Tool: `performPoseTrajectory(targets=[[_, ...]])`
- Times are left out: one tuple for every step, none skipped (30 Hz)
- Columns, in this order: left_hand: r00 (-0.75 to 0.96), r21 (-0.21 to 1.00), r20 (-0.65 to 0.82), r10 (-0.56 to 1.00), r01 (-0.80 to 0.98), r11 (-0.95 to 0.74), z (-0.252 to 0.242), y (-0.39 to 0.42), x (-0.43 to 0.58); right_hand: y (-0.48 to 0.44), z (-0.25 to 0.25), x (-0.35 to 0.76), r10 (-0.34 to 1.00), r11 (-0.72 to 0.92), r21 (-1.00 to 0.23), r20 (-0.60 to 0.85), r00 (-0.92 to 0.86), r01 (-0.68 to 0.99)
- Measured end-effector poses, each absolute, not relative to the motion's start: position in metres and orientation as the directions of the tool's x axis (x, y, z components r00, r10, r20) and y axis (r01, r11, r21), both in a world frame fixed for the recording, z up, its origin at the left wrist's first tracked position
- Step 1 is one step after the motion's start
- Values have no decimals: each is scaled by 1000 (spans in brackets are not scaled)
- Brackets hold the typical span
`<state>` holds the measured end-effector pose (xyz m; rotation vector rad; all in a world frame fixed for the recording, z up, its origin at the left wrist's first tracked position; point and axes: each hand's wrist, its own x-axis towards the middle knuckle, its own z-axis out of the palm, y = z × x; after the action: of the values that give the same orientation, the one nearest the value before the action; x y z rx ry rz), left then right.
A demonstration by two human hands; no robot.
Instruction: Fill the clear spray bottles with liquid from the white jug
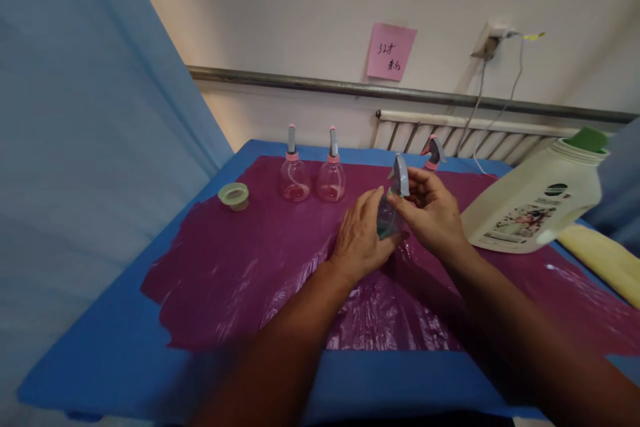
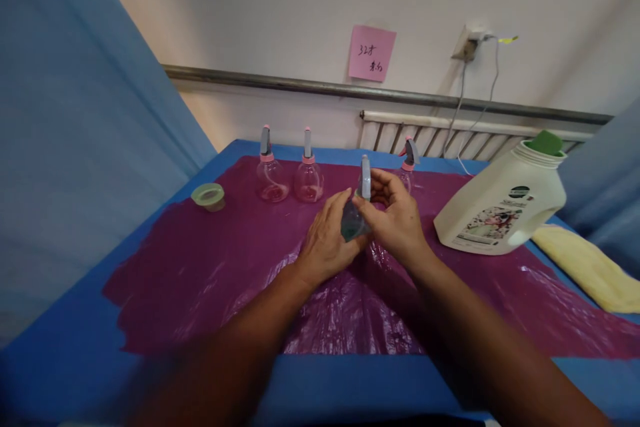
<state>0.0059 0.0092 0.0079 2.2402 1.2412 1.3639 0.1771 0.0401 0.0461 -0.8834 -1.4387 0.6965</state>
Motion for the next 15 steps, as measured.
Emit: performPoseTrajectory(targets=[[217, 583, 606, 765, 533, -613, 7, 9, 7, 34, 44, 176, 847, 525, -845, 531, 36, 99], [226, 588, 599, 768, 526, -614, 7, 8, 7, 30, 41, 175, 846, 527, -845, 532, 37, 92], [235, 594, 593, 770, 517, -616, 7, 7, 7, 27, 39, 175, 845, 529, -844, 533, 40, 88], [242, 601, 587, 772, 508, -616, 6, 7, 8, 25, 37, 175, 845, 528, -845, 533, 47, 85], [248, 608, 582, 774, 500, -617, 6, 6, 8, 24, 35, 175, 846, 525, -847, 530, 52, 81], [254, 615, 576, 777, 492, -617, 6, 6, 7, 24, 33, 175, 851, 519, -852, 523, 53, 75], [259, 622, 567, 782, 487, -613, 6, 6, 7, 24, 31, 176, 858, 507, -859, 511, 52, 70], [264, 630, 556, 788, 485, -606, 6, 6, 6, 24, 30, 177, 866, 493, -867, 497, 53, 71], [266, 638, 544, 796, 485, -598, 6, 5, 6, 24, 29, 178, 873, 479, -874, 484, 58, 80], [269, 644, 534, 802, 485, -591, 6, 5, 5, 24, 28, 180, 879, 465, -880, 472, 64, 94], [274, 647, 526, 805, 486, -587, 7, 5, 5, 24, 28, 181, 884, 454, -884, 463, 71, 111], [278, 648, 520, 808, 487, -585, 8, 4, 5, 24, 28, 182, 886, 448, -886, 458, 76, 124], [281, 649, 517, 808, 486, -585, 9, 4, 4, 24, 28, 183, 885, 447, -885, 459, 77, 132], [283, 652, 515, 809, 483, -584, 9, 4, 4, 23, 28, 183, 883, 452, -882, 464, 74, 136], [286, 657, 511, 811, 479, -583, 10, 3, 4, 23, 28, 184, 879, 459, -878, 471, 72, 139]])
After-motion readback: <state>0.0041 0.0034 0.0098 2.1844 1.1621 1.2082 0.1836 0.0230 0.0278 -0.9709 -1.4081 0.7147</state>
